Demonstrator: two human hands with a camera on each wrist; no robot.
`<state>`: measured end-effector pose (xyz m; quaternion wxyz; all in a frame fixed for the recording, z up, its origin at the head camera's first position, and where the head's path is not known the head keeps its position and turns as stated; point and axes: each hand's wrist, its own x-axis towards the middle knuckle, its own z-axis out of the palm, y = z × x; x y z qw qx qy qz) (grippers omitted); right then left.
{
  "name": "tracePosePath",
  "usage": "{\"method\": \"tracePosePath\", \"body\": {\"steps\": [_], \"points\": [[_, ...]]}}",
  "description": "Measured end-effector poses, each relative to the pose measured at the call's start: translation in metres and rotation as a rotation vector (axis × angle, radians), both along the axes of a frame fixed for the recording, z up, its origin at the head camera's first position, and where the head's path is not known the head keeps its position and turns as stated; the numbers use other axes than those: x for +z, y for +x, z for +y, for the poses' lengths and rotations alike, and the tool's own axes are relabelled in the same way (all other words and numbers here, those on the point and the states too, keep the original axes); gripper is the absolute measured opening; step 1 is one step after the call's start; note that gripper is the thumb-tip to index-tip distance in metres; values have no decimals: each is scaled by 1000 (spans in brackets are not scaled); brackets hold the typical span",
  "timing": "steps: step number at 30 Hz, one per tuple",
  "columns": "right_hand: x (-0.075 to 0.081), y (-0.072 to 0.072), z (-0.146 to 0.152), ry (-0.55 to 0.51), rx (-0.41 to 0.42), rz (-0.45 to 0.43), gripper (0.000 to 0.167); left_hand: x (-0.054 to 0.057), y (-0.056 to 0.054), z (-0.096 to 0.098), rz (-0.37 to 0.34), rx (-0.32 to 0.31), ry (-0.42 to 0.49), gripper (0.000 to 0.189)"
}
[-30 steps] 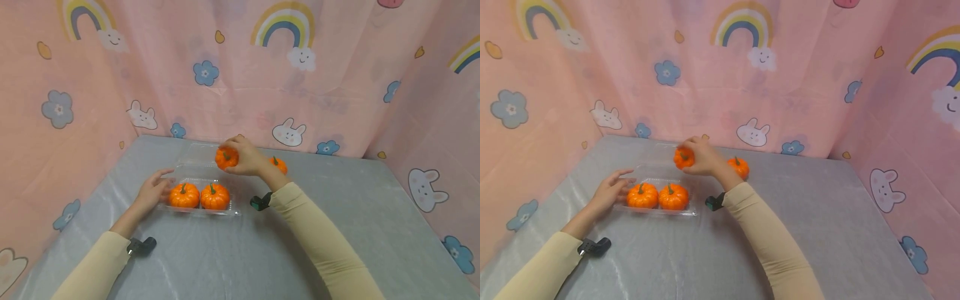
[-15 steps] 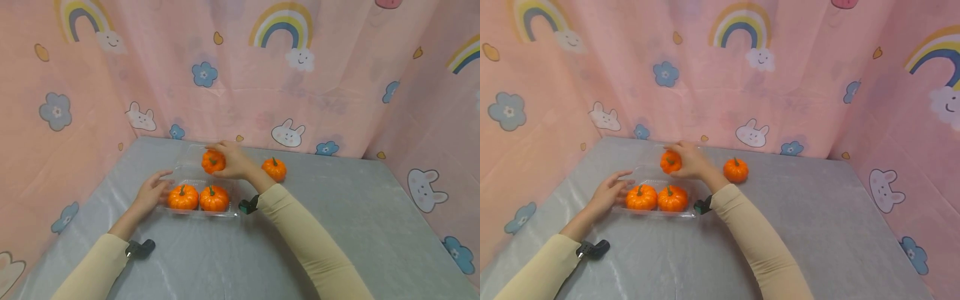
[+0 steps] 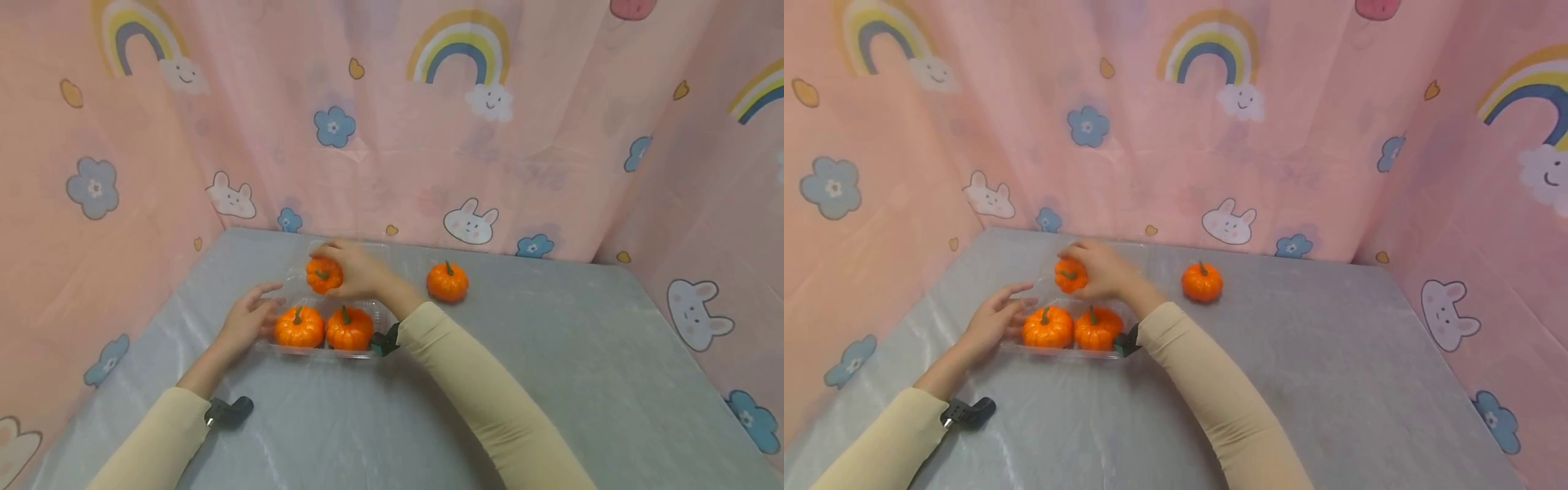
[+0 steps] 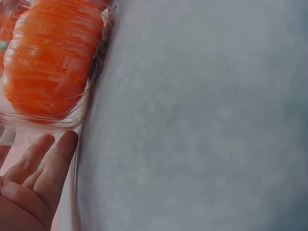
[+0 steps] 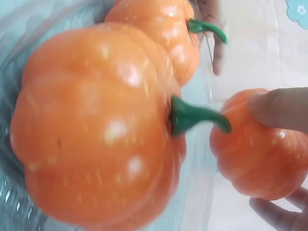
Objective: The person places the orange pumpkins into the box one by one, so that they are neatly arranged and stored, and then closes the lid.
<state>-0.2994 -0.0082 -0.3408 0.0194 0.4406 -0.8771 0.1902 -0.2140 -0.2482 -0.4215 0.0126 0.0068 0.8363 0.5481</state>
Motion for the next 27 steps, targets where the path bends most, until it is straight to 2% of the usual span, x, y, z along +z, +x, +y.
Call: {"method": "tracePosePath", "body": {"steps": [8,20,27], "points": [[-3,6,-17,70,-31,-20,68,2,2,0,-8,-17,51,47],[-10,12,-35,139,-11,71,66,-3,2,1,6,-25,44,46],[-9,14,-40,162,-23,37,68,-3,0,0,6,-23,49,46]]}}
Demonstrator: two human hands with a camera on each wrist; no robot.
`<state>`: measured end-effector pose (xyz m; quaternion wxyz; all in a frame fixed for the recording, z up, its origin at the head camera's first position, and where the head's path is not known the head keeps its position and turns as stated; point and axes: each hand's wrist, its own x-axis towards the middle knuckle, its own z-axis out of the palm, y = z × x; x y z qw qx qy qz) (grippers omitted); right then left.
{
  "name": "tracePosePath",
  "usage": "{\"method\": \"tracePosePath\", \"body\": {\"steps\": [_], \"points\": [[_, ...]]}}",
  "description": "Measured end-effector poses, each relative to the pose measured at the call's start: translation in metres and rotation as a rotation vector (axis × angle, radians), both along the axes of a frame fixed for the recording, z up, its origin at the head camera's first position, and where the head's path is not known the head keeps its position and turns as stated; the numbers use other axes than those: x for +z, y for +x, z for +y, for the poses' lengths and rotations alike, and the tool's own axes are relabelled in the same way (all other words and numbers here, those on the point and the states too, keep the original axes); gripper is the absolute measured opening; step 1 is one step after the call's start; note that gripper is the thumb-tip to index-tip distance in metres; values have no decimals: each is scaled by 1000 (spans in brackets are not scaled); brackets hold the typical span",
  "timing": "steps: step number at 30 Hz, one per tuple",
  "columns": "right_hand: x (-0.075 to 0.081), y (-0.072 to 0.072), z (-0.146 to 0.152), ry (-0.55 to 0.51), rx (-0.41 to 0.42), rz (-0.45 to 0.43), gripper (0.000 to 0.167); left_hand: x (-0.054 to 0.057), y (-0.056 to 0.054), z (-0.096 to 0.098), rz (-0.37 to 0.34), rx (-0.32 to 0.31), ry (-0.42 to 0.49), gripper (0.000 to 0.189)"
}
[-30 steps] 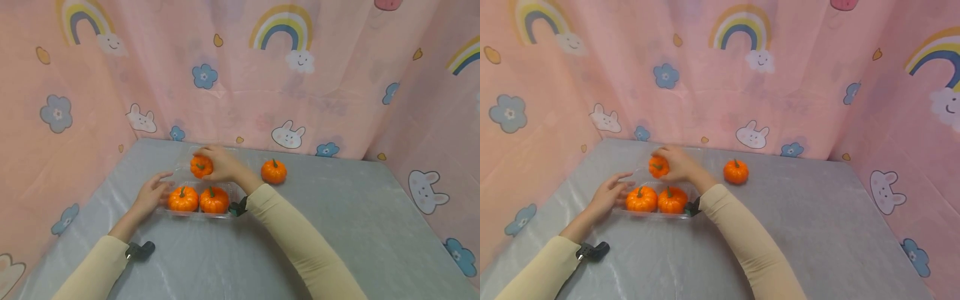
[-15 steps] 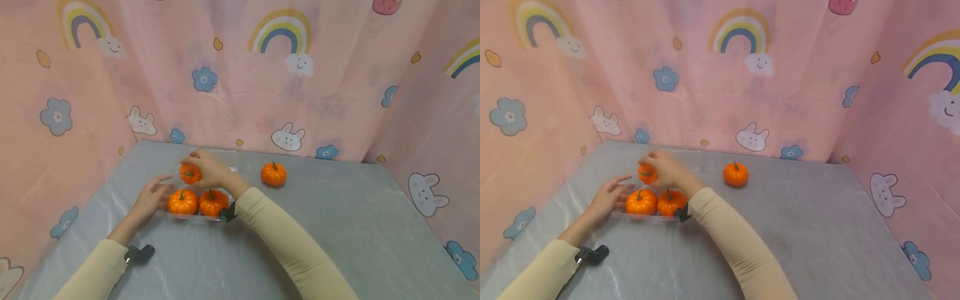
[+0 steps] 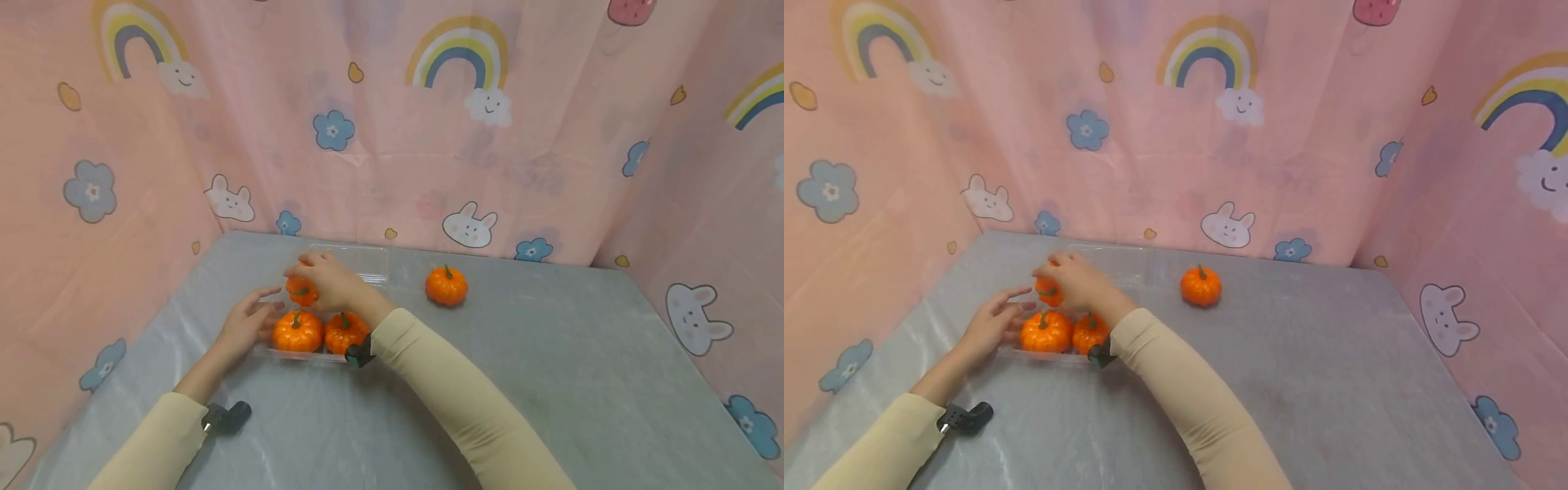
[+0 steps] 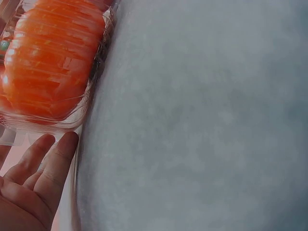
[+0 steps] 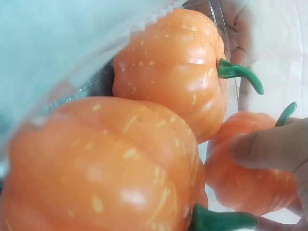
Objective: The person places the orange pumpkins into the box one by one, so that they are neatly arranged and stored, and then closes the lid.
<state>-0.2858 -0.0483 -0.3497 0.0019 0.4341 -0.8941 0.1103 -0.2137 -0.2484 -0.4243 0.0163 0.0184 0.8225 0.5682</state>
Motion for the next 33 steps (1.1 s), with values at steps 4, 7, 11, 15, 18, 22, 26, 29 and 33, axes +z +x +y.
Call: {"method": "tracePosePath", "body": {"steps": [4,7,11,15,18,22,26,29,33], "points": [[0,0,-3,22,-15,-11,69,0,0,0,2,-3,1,46],[-1,0,-4,43,-28,-23,70,1,0,0,4,-1,2,46],[-3,-1,-7,58,-46,-34,72,3,1,1,6,0,1,46],[-4,-1,-10,61,-63,-45,77,3,1,1,8,-2,9,47],[-3,0,-11,59,-74,-59,79,2,1,1,8,0,12,46],[-4,2,-12,52,-74,-75,78,1,1,0,4,3,7,45],[-3,2,-12,52,-77,-84,78,2,2,0,-1,3,3,45],[-3,2,-12,36,-85,-111,79,3,2,0,1,3,7,45],[-5,-1,-10,-18,-92,-166,77,4,3,0,4,-3,23,45]]}}
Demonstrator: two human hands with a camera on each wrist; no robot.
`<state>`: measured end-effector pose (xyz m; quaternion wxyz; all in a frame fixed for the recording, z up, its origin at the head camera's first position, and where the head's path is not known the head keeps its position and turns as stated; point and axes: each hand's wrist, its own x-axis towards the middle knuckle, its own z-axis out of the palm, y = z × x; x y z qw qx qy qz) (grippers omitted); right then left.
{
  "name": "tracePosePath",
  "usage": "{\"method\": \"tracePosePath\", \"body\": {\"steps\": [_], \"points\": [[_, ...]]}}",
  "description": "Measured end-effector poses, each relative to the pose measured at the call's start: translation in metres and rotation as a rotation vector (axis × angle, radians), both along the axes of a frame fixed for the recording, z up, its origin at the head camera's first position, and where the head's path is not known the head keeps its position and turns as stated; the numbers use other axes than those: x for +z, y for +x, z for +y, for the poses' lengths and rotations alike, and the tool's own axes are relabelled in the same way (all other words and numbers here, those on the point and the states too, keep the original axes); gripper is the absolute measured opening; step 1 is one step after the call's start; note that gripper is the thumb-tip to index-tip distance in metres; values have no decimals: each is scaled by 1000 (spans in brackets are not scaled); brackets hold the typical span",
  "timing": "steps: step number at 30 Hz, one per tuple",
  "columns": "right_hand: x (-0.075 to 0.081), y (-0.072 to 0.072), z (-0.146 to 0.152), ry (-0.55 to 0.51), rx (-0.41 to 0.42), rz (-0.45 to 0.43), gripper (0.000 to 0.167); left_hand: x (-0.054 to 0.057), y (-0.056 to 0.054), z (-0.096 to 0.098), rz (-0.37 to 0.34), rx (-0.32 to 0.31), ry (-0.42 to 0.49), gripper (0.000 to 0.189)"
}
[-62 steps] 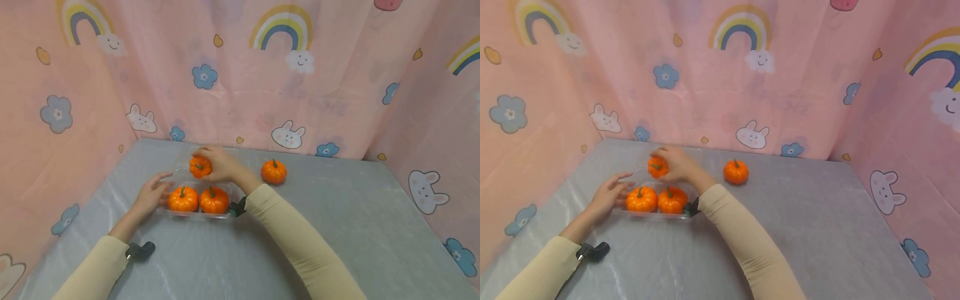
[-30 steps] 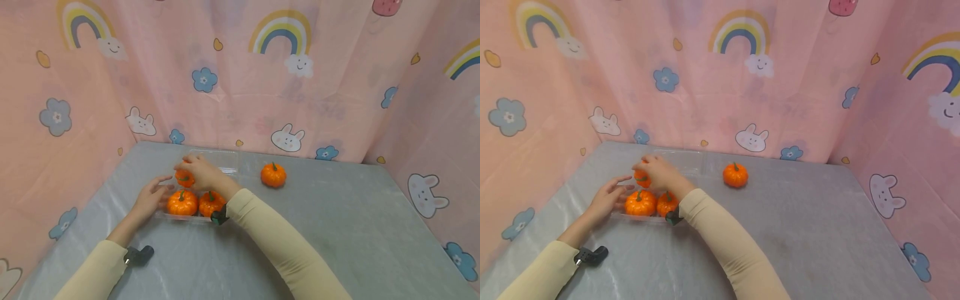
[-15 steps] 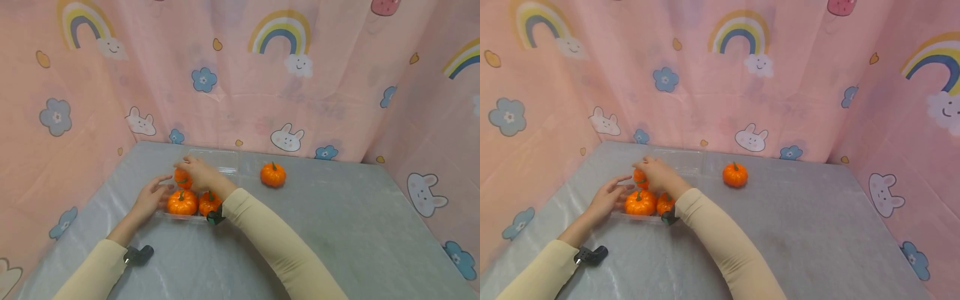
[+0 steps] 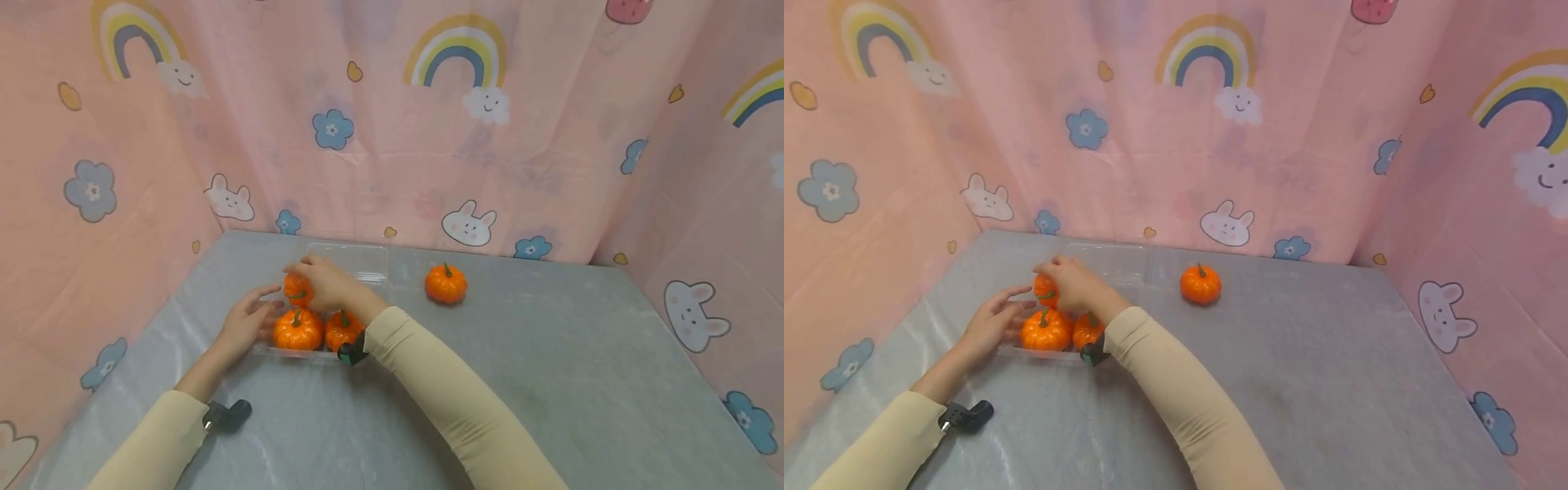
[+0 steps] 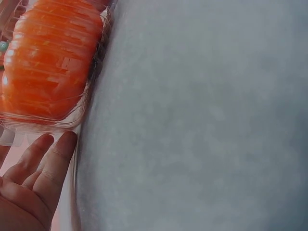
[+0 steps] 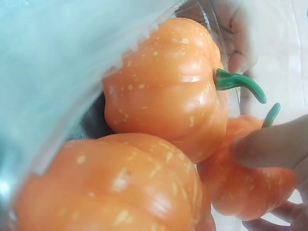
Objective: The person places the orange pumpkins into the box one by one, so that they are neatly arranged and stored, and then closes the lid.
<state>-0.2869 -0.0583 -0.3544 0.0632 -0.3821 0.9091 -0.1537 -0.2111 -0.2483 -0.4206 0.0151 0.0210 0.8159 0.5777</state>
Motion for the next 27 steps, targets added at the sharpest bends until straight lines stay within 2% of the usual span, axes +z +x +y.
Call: {"method": "tracePosePath", "body": {"steps": [11,16,27], "points": [[-3,-4,4,-136,11,-90,66,1,0,0,-8,8,2,46],[-4,-4,4,-127,14,-77,58,-1,0,0,-6,6,-9,46],[-4,-5,1,-84,44,3,54,-3,-2,-1,-3,4,-8,45]]}}
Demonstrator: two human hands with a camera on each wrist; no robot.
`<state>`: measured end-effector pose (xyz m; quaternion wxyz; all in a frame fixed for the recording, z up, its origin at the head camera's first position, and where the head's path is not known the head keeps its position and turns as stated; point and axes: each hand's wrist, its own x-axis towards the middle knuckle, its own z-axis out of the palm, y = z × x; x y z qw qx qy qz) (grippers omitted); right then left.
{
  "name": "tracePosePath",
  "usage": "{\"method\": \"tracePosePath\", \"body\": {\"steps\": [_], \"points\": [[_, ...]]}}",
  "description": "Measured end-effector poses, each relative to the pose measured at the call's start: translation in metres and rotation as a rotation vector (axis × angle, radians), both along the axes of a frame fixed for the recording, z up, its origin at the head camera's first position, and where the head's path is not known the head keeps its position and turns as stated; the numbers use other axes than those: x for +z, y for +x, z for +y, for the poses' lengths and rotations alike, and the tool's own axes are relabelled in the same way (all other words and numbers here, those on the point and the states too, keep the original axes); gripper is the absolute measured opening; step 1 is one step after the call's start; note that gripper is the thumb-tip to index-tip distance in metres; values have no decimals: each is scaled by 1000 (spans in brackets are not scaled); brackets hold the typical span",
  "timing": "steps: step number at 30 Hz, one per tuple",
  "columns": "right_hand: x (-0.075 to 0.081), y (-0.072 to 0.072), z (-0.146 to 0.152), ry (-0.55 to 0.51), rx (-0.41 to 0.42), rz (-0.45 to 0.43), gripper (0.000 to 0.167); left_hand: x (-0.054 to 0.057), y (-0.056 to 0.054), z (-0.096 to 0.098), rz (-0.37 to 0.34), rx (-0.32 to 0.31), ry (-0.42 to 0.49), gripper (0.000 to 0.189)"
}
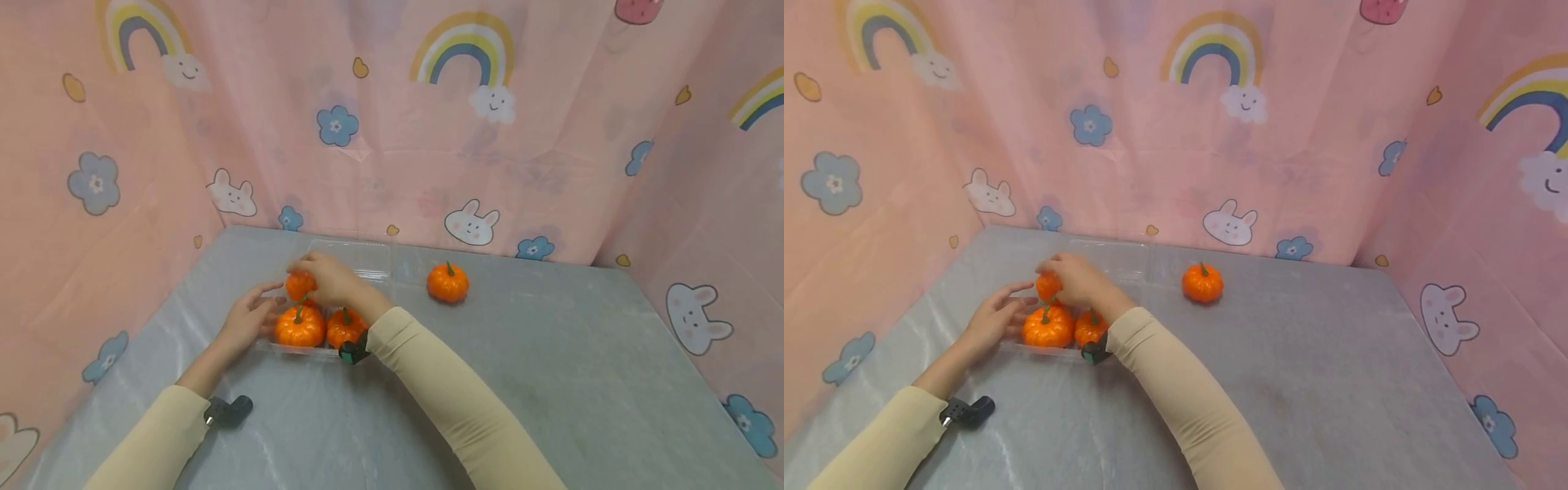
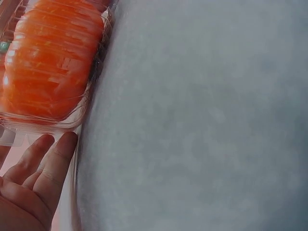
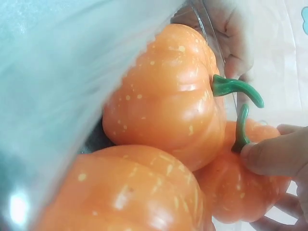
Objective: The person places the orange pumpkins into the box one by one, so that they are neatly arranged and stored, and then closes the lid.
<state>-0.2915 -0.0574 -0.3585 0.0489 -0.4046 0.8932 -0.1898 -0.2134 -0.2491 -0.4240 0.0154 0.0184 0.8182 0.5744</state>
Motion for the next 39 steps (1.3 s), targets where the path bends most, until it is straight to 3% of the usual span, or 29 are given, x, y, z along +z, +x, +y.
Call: {"method": "tracePosePath", "body": {"steps": [5,23,39], "points": [[-1,-1,-1,12,10,31,51,0,0,0,-5,-2,-5,45],[6,6,14,-67,-83,-101,55,-1,0,1,-2,0,-28,45],[8,5,50,-95,-114,-23,56,2,2,3,-15,8,-38,46]]}}
